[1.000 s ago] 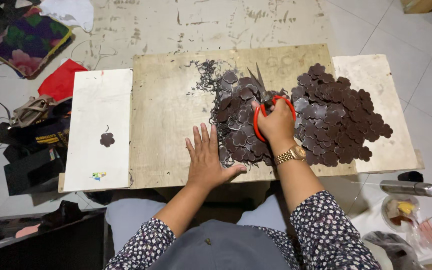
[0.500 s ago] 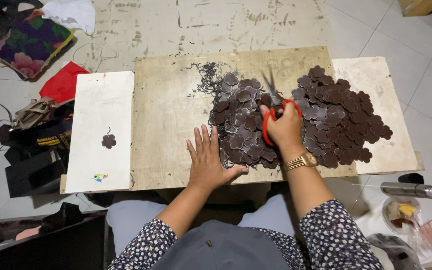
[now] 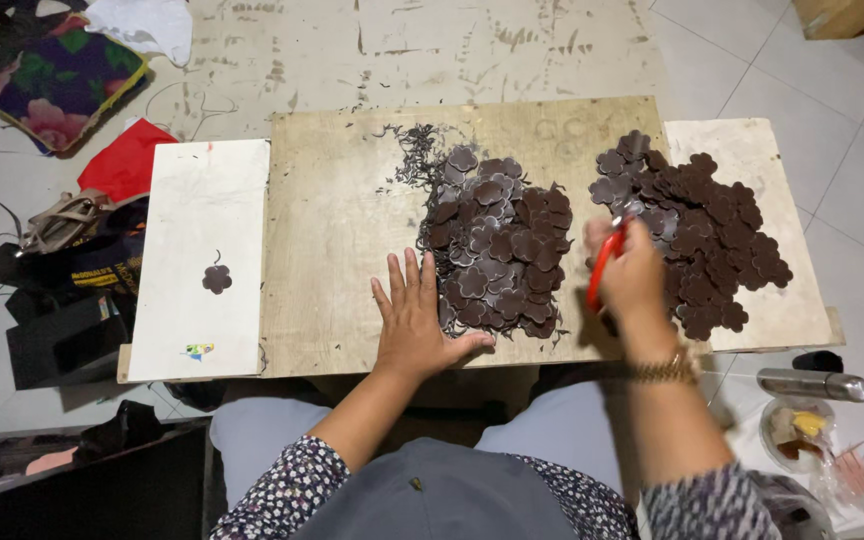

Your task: The person sits at a low table and uses red-handled scissors to trim the edges of dark brown flower-shaped fabric pieces. They pick up each piece, trim it, and place it back on the table, occasionally sweeping away small trimmings with their hand.

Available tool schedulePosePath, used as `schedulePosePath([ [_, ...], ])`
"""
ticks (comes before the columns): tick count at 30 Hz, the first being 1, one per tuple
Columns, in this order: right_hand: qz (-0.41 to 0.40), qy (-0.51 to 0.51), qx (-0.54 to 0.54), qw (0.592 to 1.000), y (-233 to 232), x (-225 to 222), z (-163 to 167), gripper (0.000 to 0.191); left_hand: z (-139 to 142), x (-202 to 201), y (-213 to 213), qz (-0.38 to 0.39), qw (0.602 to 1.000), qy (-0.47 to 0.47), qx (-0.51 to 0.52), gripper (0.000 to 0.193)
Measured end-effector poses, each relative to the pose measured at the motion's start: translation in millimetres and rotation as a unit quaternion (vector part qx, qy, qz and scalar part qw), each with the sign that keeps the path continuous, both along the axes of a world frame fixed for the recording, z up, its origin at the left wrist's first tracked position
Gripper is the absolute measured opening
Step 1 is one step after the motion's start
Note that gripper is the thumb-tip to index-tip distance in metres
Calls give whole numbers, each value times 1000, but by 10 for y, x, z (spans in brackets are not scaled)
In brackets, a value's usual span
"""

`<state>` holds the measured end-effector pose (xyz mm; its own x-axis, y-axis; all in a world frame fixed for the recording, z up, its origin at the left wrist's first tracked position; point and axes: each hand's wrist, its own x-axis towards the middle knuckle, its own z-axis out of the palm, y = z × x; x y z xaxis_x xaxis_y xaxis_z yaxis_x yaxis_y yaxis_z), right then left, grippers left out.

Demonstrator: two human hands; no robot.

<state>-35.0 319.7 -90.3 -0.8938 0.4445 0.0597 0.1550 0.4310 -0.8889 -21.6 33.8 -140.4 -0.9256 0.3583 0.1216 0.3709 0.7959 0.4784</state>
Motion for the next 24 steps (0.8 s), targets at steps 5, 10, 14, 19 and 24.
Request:
schedulePosePath([
  [5,88,-74,-52,992,-932,420,-21,35,-21,127,-7,-50,978,99,175,90],
  [10,212,190,161,945,-1340,567,170,45,-50,298,246,-4,819,-258,512,49],
  [14,240,18,189,952,-1248,673,324,35,-37,208,240,32,721,-353,595,41],
  [19,95,113,305,941,-803,1010,243,41,62,44,13,73,681,-332,648,49],
  [24,-135,-89,348,923,-66,873,-74,106,91,-31,-173,43,706,-286,646,51],
])
